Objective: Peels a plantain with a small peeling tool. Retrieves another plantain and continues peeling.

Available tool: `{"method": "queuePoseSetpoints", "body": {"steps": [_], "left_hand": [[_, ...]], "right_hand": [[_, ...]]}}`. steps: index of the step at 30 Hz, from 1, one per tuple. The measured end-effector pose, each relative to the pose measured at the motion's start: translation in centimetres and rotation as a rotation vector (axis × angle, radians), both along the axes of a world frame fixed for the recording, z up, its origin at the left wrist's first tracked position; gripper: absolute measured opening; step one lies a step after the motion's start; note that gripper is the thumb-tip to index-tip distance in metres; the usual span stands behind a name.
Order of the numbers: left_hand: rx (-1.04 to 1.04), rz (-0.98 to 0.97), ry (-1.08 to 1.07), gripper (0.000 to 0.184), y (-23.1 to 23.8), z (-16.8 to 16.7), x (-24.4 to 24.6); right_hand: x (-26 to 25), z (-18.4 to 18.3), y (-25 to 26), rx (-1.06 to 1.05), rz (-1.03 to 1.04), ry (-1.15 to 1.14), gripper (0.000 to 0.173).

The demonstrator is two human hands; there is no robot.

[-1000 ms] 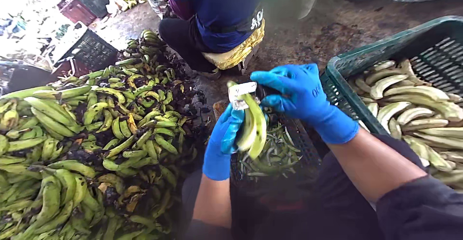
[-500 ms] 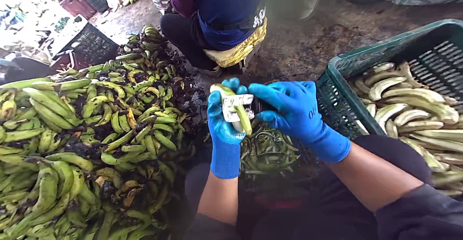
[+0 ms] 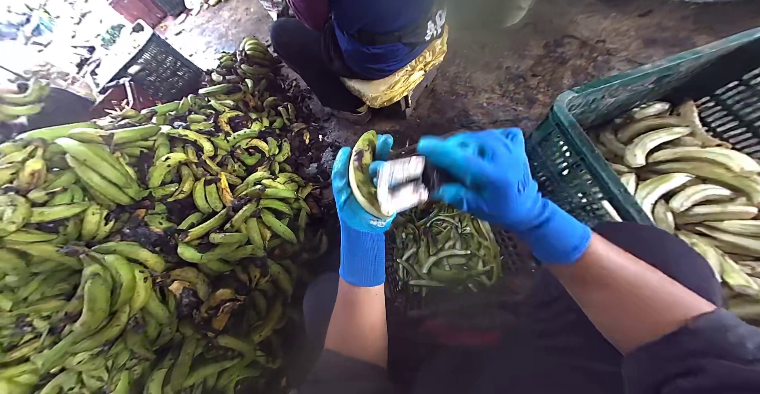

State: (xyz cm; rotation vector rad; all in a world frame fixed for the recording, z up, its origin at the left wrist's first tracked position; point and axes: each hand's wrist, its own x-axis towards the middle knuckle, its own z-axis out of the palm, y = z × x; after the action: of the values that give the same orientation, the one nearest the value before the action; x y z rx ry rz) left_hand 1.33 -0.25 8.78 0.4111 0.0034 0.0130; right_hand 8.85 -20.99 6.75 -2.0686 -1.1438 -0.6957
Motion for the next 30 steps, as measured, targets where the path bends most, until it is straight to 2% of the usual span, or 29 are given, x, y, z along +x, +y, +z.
{"method": "queuePoseSetpoints", "body": {"steps": [1, 3, 4, 6, 8, 9, 10, 11, 13, 14, 16, 19, 22, 24, 26, 28, 30], "left_hand": [[-0.071, -0.046, -0.05, 0.051, 0.3, -0.2, -0.1], [0.071, -0.001, -0.072, 0.046, -0.6, -0.2, -0.7], [0.18, 0.054, -0.039, 0.039, -1.5, 0.1, -0.8], [0.375, 0.146, 0.02, 0.032, -3.2, 0.3, -0.9], [0.446, 0.086, -0.043, 0.045, -3.4, 0.1, -0.8], [0.426, 0.05, -0.079, 0.051, -3.0, 0.0, -0.6], [0.385, 0.011, -0.088, 0.053, -2.3, -0.1, -0.4], [0.348, -0.017, -0.063, 0.055, -1.5, -0.2, -0.3], [0.275, -0.031, 0.055, 0.061, -0.3, 0.0, -0.3], [0.264, -0.039, 0.046, 0.058, 0.2, -0.1, -0.4], [0.363, 0.043, 0.092, 0.049, -0.3, 0.2, -0.6], [0.512, 0.154, 0.083, 0.037, -2.1, 0.2, -0.9], [0.613, 0.094, 0.026, 0.04, -2.4, 0.2, -1.9], [0.556, 0.037, 0.046, 0.05, -1.4, 0.4, -1.4], [0.477, 0.032, 0.067, 0.052, -0.1, 0.2, -0.8], [0.505, 0.037, 0.07, 0.051, 0.4, 0.0, -0.7], [0.62, 0.119, 0.089, 0.046, -0.3, 0.0, -0.9]], "right_hand": [[-0.9, -0.1, 0.4, 0.01, 0.068, -0.1, 0.052], [-1.7, 0.0, 1.0, 0.035, 0.099, -0.1, 0.046], [-1.6, 0.3, 1.3, 0.056, 0.08, 0.013, 0.047], [-0.5, 0.7, 1.6, 0.141, 0.051, 0.394, 0.052], [1.2, 0.8, 1.4, 0.289, 0.04, 0.845, 0.043], [2.0, 0.5, 1.1, 0.361, 0.048, 0.976, 0.038], [2.4, 0.3, 0.6, 0.367, 0.064, 0.988, 0.038], [2.3, 0.3, -0.1, 0.298, 0.091, 0.898, 0.042], [1.8, 0.7, -1.4, 0.081, 0.23, 0.527, 0.056], [1.3, 0.8, -1.7, -0.004, 0.293, 0.364, 0.059], [0.2, 0.8, -1.4, -0.086, 0.317, 0.215, 0.058], [0.3, -0.1, -0.2, 0.002, 0.091, 0.268, 0.051], [3.0, 0.7, -0.5, 0.153, -0.134, 0.483, 0.05], [3.3, 1.1, -1.3, 0.171, -0.06, 0.547, 0.053], [2.1, 0.9, -1.8, 0.083, 0.198, 0.445, 0.058], [0.8, 0.4, -1.7, -0.052, 0.416, 0.345, 0.06], [0.1, -0.3, -1.2, -0.117, 0.392, 0.325, 0.059]]}}
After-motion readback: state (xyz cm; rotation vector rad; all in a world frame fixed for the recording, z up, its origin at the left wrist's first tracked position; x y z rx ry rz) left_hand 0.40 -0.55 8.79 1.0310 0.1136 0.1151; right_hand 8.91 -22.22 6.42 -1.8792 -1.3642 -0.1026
